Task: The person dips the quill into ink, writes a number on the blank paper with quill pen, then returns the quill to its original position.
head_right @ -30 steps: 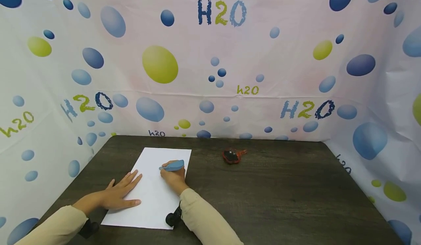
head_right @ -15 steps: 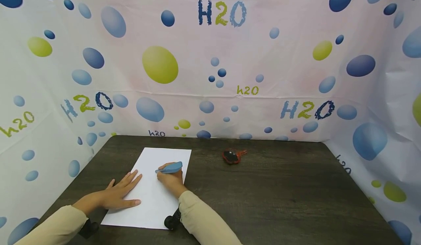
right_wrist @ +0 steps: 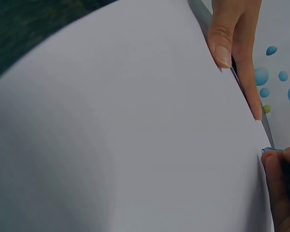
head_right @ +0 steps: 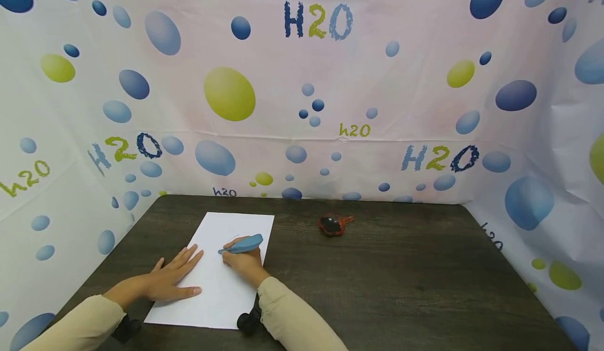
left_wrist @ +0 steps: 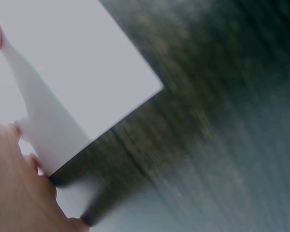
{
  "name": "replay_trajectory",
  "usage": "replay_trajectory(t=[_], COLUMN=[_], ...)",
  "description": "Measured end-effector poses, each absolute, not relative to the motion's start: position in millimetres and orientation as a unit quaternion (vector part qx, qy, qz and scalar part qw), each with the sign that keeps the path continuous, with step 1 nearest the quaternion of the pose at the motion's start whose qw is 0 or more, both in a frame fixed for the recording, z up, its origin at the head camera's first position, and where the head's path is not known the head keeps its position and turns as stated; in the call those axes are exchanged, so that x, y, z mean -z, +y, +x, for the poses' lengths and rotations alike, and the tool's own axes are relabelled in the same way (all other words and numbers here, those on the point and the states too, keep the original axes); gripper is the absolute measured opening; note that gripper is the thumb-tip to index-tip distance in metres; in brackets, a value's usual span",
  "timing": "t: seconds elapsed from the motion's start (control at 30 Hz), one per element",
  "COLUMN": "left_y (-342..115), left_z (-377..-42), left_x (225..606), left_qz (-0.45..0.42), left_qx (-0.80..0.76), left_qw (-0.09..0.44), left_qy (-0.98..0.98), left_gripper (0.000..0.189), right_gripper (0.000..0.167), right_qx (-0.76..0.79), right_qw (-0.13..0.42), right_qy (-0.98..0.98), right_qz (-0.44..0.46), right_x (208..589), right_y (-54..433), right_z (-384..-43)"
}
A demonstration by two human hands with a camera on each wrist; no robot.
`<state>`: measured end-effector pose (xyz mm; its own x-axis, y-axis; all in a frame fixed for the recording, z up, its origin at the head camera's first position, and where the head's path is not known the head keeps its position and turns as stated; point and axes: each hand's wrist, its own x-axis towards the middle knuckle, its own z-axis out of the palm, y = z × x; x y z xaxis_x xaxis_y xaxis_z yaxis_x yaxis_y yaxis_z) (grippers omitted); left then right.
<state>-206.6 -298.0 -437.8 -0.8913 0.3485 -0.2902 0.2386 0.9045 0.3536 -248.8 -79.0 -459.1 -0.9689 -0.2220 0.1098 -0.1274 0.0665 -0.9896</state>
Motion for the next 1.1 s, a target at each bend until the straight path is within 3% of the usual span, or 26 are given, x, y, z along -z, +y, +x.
replay_trajectory(t=[1.1], left_y=[-294], left_z=[-205], left_x=[435], left_qz=[0.145], left_qx=[-0.149], left_qw=[0.173], left_qy=[0.963], left_gripper=[0.097], right_gripper=[0.008], right_qx=[0.601], right_qw=[0.141], right_qy=[0.755], right_qz=[-0.223], right_x=[452], right_y=[-55], right_z=[-254])
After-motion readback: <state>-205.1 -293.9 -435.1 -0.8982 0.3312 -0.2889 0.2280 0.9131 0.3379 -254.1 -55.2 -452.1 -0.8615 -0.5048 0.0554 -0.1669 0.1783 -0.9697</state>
